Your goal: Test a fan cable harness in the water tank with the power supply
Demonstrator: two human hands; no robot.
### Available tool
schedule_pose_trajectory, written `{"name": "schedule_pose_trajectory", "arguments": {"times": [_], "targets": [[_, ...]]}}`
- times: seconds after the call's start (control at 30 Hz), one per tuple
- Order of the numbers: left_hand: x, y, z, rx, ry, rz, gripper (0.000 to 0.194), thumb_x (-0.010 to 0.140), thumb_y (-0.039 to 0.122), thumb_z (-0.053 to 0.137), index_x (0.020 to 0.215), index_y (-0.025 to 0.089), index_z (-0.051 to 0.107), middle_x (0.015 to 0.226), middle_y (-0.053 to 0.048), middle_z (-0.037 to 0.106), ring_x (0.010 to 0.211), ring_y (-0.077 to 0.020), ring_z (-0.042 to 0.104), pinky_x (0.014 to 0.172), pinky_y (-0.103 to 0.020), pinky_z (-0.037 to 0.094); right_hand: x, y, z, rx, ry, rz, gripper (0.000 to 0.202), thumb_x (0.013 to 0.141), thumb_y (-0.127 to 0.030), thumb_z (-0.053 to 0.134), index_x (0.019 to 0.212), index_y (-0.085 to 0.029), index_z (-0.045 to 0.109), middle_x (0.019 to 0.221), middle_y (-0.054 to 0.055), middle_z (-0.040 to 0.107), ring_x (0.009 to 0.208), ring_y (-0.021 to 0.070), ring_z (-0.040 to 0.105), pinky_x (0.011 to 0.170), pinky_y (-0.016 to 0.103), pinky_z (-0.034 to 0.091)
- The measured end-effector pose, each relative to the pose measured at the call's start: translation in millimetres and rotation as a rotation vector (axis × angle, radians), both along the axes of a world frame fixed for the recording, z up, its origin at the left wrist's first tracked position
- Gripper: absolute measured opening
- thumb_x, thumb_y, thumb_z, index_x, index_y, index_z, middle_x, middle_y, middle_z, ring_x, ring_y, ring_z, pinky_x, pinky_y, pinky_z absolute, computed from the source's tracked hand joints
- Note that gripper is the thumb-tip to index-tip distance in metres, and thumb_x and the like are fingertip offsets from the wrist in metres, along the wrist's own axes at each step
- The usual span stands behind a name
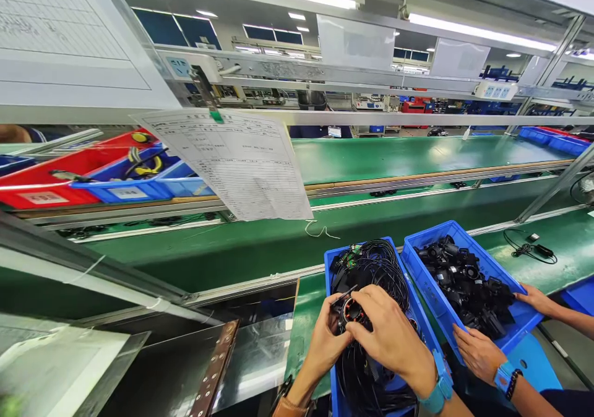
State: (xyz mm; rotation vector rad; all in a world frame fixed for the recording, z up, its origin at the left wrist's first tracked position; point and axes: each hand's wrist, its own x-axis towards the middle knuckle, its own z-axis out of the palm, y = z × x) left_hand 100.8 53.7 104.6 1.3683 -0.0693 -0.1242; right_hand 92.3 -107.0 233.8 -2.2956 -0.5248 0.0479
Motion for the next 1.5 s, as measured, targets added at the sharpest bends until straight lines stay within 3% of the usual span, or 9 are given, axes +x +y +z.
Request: {"name": "schedule_pose_trajectory", "arguments": {"times": [0.3, 0.57, 0.8, 0.9, 1.03, 1.17, 1.3, 1.5], "targets": [[-3, -1, 2.4, -0.034, -0.001, -0.023, 0.062, 0.067, 0.024, 0.081, 0.12, 0.023, 0.049, 0.12, -0.005, 0.064, 0.111, -0.0218, 0.064, 0.101, -0.035, 0.053, -2, -6, 3.6, -0.035, -0.062, 0.108, 0.046, 0.09, -0.015, 0.06, 0.134, -0.025, 0.059, 0.12, 0.008, 0.062, 0.111, 0.021, 0.058, 0.097, 0.04, 0.054], [-3, -3, 2.6, -0.026, 0.017, -0.024, 0.062, 0.071, 0.027, 0.081, 0.122, 0.023, 0.047, 0.118, -0.004, 0.064, 0.107, -0.0197, 0.064, 0.099, -0.034, 0.052, -6, -2, -8.7, -0.059, -0.02, -0.066, 0.027, 0.094, -0.029, 0.062, 0.121, -0.023, 0.062, 0.111, 0.007, 0.06, 0.101, 0.0213, 0.06, 0.09, 0.042, 0.054], [-3, -6, -0.3, -0.003, 0.003, 0.004, 0.062, 0.071, 0.029, 0.081, 0.123, 0.023, 0.049, 0.119, -0.005, 0.066, 0.106, -0.0209, 0.066, 0.097, -0.034, 0.053, -11, 4, -18.0, -0.123, -0.115, -0.185, 0.026, 0.091, -0.031, 0.067, 0.114, -0.021, 0.062, 0.102, 0.006, 0.06, 0.095, 0.0239, 0.062, 0.081, 0.042, 0.054], [-3, -5, 2.5, 0.013, -0.006, -0.012, 0.061, 0.073, 0.03, 0.081, 0.124, 0.023, 0.048, 0.121, -0.006, 0.065, 0.11, -0.0218, 0.065, 0.101, -0.036, 0.052, -12, 5, -23.2, -0.1, -0.134, -0.193, 0.012, 0.094, -0.03, 0.062, 0.101, -0.02, 0.064, 0.097, 0.006, 0.06, 0.091, 0.0224, 0.061, 0.08, 0.04, 0.053], [-3, -4, 7.6, 0.027, -0.007, -0.055, 0.061, 0.071, 0.028, 0.081, 0.123, 0.022, 0.052, 0.122, -0.007, 0.065, 0.113, -0.0238, 0.064, 0.104, -0.039, 0.05, -11, 3, -22.0, -0.04, -0.078, -0.126, 0.008, 0.095, -0.026, 0.06, 0.102, -0.021, 0.062, 0.102, 0.006, 0.061, 0.096, 0.0211, 0.06, 0.084, 0.039, 0.053], [-4, -4, 6.2, -0.013, 0.016, -0.029, 0.065, 0.062, 0.026, 0.086, 0.119, 0.021, 0.054, 0.12, -0.007, 0.065, 0.112, -0.0253, 0.064, 0.102, -0.039, 0.052, -12, -1, -23.3, -0.04, -0.053, -0.129, 0.032, 0.082, -0.02, 0.075, 0.11, -0.022, 0.06, 0.116, 0.008, 0.06, 0.113, 0.0256, 0.056, 0.095, 0.043, 0.053], [-4, -6, 4.6, 0.01, 0.027, 0.018, 0.061, 0.064, 0.021, 0.082, 0.118, 0.021, 0.055, 0.12, -0.007, 0.065, 0.113, -0.0247, 0.063, 0.104, -0.039, 0.051, -14, -5, -36.9, -0.021, -0.081, -0.135, 0.034, 0.087, -0.021, 0.069, 0.12, -0.025, 0.061, 0.129, 0.008, 0.059, 0.125, 0.0257, 0.054, 0.107, 0.047, 0.05], [-3, -11, 6.0, 0.015, -0.046, 0.021, 0.06, 0.063, 0.017, 0.079, 0.119, 0.021, 0.057, 0.122, -0.007, 0.065, 0.116, -0.0254, 0.063, 0.105, -0.039, 0.052, -17, -5, -44.5, 0.035, -0.054, -0.184, 0.031, 0.085, -0.02, 0.071, 0.114, -0.023, 0.062, 0.123, 0.008, 0.064, 0.126, 0.0264, 0.054, 0.109, 0.047, 0.048]]}}
